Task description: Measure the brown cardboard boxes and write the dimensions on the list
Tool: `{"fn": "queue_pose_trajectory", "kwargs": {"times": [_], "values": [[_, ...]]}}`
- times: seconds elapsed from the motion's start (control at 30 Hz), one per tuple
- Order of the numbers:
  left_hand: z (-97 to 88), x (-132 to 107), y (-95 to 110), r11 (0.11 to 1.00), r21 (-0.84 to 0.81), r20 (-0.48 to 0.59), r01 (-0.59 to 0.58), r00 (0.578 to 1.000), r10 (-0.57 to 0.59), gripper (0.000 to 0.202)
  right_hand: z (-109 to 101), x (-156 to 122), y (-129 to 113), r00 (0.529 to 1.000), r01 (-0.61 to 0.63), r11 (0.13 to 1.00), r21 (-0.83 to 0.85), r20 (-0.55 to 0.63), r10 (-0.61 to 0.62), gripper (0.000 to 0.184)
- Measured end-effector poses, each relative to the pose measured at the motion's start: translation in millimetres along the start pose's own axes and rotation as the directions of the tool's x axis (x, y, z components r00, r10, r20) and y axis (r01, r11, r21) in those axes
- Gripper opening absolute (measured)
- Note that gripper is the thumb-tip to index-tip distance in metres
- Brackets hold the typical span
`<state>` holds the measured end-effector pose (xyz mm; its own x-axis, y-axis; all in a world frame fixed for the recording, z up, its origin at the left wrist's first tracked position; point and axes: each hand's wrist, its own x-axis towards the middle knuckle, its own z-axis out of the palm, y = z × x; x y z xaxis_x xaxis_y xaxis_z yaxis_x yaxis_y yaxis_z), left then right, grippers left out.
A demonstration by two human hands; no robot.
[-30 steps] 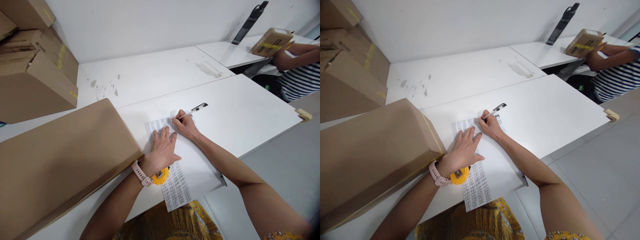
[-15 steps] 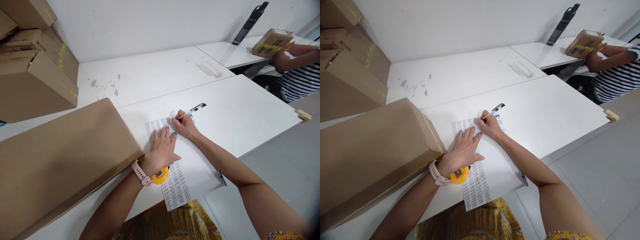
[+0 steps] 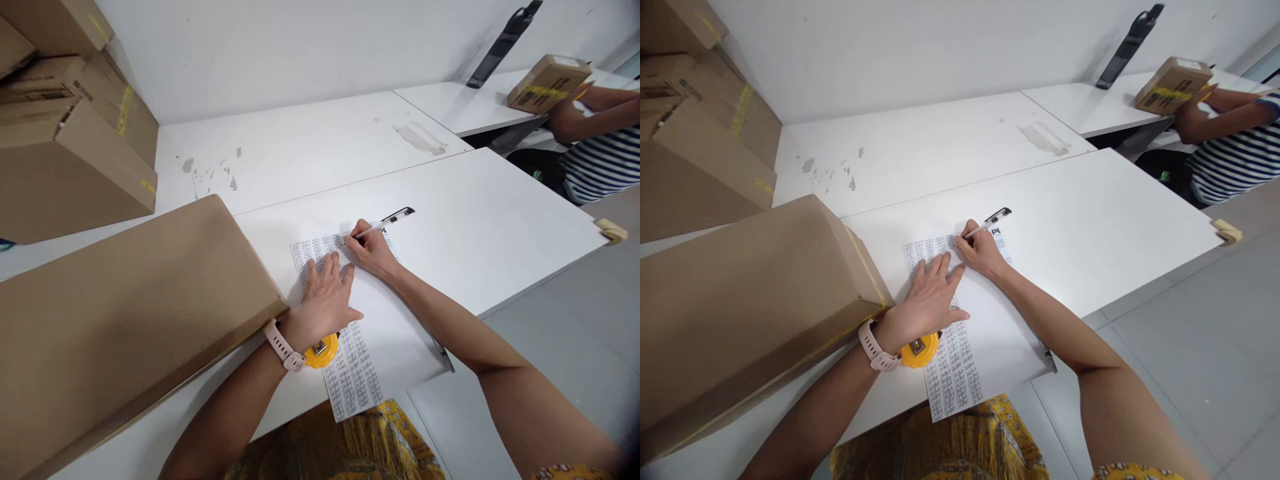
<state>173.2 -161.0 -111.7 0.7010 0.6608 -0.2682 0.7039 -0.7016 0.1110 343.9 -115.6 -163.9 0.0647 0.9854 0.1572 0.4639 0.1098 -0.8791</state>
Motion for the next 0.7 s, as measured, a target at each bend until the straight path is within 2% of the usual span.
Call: {"fn": "queue_pose_trajectory", "kwargs": {"times": [0.7], "values": [[-2.5,0.0,0.1,0.999,-0.033,0.03,0.012,0.999,-0.011,0.092,-1.2,-0.2,0.7,1.0,-0.001,0.999,-0.035,-0.013,0.001,0.018]]}}
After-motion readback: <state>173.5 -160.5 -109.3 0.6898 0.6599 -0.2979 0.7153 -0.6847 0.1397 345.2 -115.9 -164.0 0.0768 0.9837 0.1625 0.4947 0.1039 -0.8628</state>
